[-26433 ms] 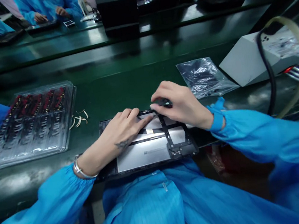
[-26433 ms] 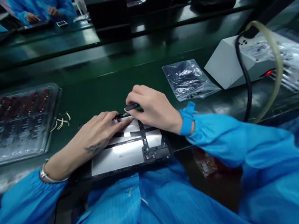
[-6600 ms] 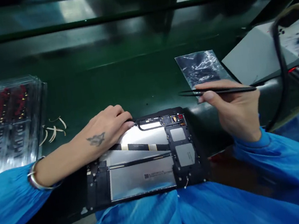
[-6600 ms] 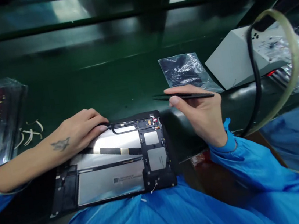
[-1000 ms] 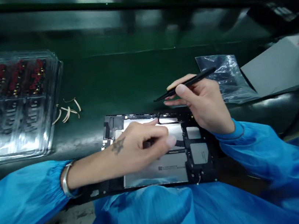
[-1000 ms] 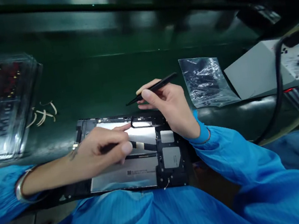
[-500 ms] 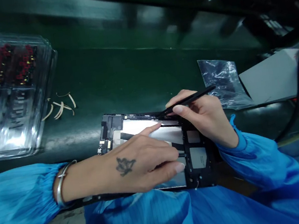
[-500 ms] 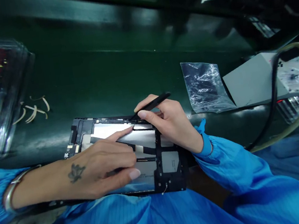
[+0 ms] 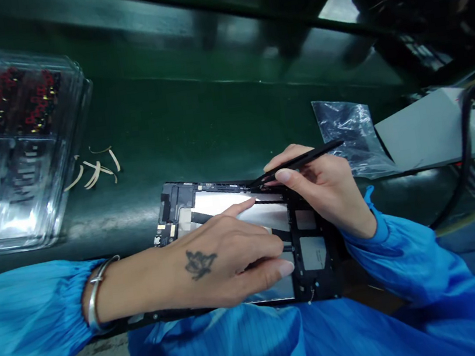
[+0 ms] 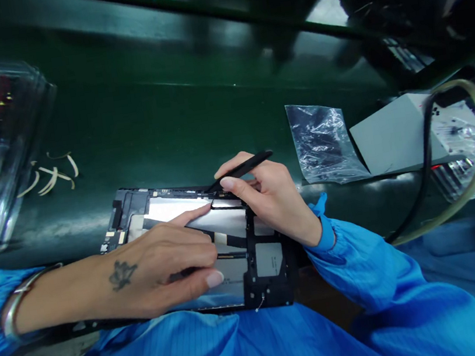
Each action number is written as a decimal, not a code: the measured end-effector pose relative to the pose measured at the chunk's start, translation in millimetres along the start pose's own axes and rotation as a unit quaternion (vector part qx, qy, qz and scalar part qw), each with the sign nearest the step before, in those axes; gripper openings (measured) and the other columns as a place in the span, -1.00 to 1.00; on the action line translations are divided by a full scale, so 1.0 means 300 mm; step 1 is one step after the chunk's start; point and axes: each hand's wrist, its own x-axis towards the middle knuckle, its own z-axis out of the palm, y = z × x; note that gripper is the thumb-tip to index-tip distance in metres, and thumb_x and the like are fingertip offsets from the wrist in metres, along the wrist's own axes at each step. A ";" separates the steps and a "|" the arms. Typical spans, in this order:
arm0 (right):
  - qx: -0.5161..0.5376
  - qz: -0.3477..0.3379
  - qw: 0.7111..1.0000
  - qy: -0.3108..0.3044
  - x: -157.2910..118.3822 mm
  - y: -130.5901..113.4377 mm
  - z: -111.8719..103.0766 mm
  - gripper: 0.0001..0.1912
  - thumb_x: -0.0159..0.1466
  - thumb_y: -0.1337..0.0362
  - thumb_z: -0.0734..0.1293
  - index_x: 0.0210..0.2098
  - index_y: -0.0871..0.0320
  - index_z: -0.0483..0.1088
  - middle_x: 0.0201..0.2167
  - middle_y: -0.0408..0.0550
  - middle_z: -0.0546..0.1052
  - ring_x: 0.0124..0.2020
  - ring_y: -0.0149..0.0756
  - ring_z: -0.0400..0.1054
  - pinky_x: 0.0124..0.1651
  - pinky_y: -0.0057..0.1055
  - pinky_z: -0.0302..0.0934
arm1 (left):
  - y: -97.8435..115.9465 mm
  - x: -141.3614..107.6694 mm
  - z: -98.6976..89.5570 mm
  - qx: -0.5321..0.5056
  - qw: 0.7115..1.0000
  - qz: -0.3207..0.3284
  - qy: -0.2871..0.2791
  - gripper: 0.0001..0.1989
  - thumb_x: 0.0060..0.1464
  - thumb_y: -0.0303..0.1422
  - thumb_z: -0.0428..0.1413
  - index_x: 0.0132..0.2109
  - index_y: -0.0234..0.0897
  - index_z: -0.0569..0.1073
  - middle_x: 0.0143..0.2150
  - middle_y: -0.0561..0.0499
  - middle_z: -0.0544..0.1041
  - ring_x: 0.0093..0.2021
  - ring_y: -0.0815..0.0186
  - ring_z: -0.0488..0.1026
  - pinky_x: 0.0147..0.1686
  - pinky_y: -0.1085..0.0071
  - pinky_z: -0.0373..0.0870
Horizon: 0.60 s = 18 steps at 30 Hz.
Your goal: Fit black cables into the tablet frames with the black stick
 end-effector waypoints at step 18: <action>0.024 0.011 0.999 0.023 -0.007 -0.005 -0.002 -0.89 0.35 0.22 0.36 -0.22 0.06 0.55 -0.27 -0.16 0.56 -0.32 -0.40 0.51 -0.34 -0.51 0.46 | 0.001 0.003 0.006 0.003 1.000 -0.011 -0.004 -0.65 0.41 -0.32 -0.04 -0.40 -0.29 0.23 -0.51 0.24 0.20 -0.53 0.53 0.11 0.46 0.22 -0.17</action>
